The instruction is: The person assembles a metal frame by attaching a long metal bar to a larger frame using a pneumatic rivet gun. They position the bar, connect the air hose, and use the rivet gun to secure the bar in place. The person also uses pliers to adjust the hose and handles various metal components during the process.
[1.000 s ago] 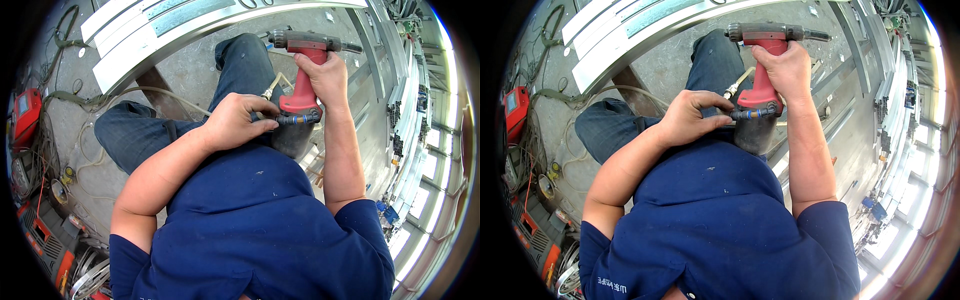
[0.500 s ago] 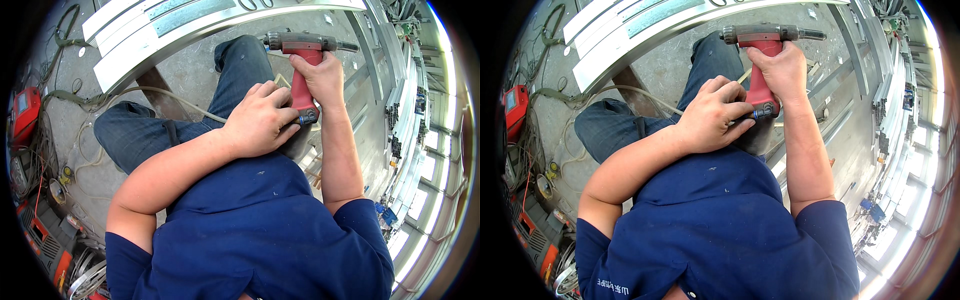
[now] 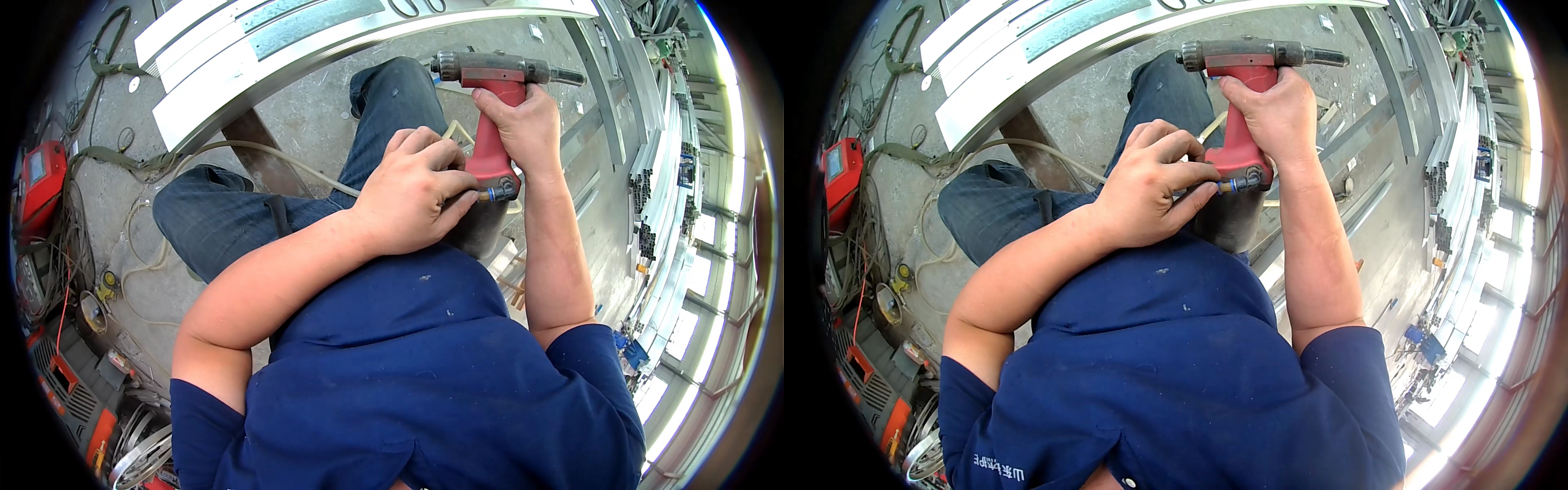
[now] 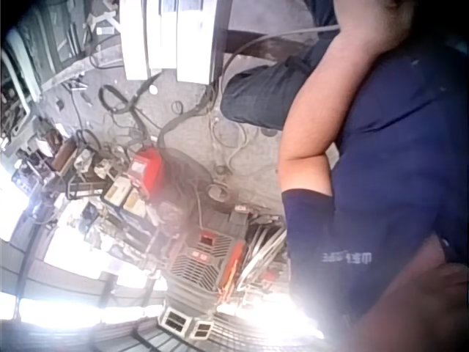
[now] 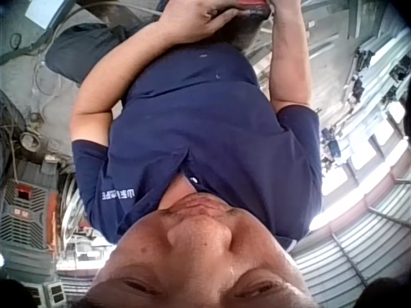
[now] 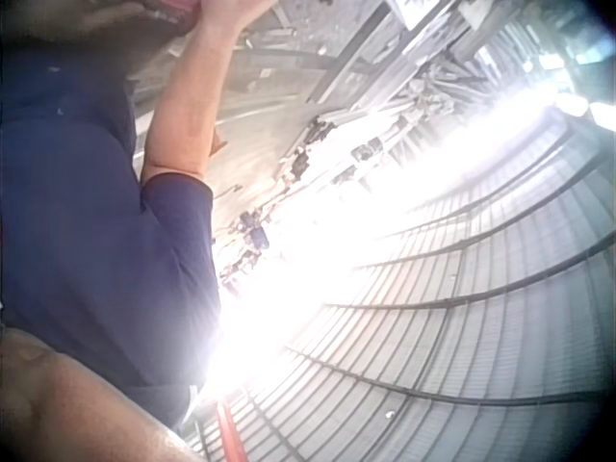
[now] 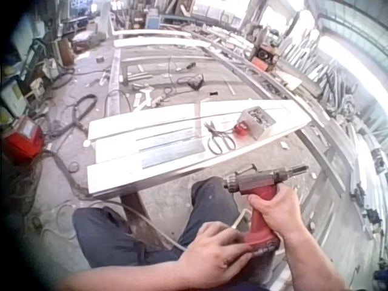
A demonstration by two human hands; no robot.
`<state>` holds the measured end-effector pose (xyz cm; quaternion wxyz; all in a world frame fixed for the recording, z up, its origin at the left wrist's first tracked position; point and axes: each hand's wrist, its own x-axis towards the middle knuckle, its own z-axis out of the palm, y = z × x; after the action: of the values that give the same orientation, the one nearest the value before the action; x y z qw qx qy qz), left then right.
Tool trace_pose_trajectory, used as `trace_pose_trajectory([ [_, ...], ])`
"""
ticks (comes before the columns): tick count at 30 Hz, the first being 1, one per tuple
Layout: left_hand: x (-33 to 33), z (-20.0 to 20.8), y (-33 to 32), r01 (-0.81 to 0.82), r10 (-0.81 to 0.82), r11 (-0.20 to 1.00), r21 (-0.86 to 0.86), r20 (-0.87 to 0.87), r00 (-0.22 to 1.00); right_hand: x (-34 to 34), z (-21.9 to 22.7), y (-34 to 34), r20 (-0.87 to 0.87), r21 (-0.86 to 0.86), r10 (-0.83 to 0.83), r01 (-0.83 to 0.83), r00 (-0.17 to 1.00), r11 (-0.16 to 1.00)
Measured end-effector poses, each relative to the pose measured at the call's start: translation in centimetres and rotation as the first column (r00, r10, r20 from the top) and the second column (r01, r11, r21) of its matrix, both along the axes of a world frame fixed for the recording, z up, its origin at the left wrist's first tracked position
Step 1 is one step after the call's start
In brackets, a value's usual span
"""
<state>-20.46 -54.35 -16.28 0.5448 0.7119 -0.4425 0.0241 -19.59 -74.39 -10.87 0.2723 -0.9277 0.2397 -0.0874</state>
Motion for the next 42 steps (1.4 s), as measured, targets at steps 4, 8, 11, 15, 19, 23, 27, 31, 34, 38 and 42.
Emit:
trace_pose_trajectory([
  [4, 0.2, -0.5, 0.9, 0.042, -0.041, 0.999, 0.025, -0.061, 0.997, 0.0, 0.1, 0.1, -0.007, 0.008, -0.008, 0.008, 1.000, 1.000],
  [8, 0.4, -1.3, 1.4, 0.057, -0.052, 0.997, 0.054, -0.096, 0.994, 0.0, -0.1, -0.1, -0.012, 0.007, -0.006, 0.007, 1.000, 1.000],
  [11, 0.5, -1.5, 1.6, 0.076, -0.070, 0.995, 0.057, -0.095, 0.993, 0.1, -0.1, 0.0, -0.012, 0.033, -0.019, 0.020, 1.000, 0.999],
  [15, 0.6, -1.5, 1.6, 0.110, -0.096, 0.989, 0.099, -0.136, 0.986, 0.0, -0.3, -0.2, 0.016, 0.080, -0.035, 0.033, 0.999, 0.996],
  [19, 0.5, -2.1, 1.3, 0.195, -0.179, 0.977, 0.082, -0.170, 0.969, -0.5, -0.6, -0.5, 0.074, 0.127, -0.059, 0.050, 0.995, 0.991],
  [23, 0.5, -2.2, 1.1, 0.290, -0.274, 0.955, 0.056, -0.196, 0.941, -1.5, 0.9, -0.4, 0.225, 0.189, -0.063, 0.020, 0.972, 0.982],
  [27, 0.4, 0.2, 1.3, 0.303, -0.312, 0.949, -0.082, -0.146, 0.939, -2.9, 5.2, 1.1, 0.539, 0.176, 0.023, -0.139, 0.842, 0.975],
  [31, 0.6, 3.1, 1.1, 0.332, -0.355, 0.922, -0.198, -0.091, 0.930, -4.1, 8.5, 0.1, 0.712, 0.072, 0.102, -0.217, 0.694, 0.974],
  [34, 0.3, 4.4, 1.2, 0.354, -0.390, 0.899, -0.255, -0.104, 0.915, -4.8, 10.3, -0.9, 0.796, 0.049, 0.117, -0.256, 0.594, 0.965],
  [38, -0.3, 5.3, 1.4, 0.364, -0.402, 0.893, -0.264, -0.106, 0.910, -5.3, 11.4, 0.1, 0.780, -0.095, 0.198, -0.202, 0.593, 0.975],
  [42, -0.5, 5.1, 1.5, 0.371, -0.404, 0.901, -0.226, -0.121, 0.907, -5.4, 11.2, 0.5, 0.783, -0.091, 0.179, -0.176, 0.596, 0.980],
])
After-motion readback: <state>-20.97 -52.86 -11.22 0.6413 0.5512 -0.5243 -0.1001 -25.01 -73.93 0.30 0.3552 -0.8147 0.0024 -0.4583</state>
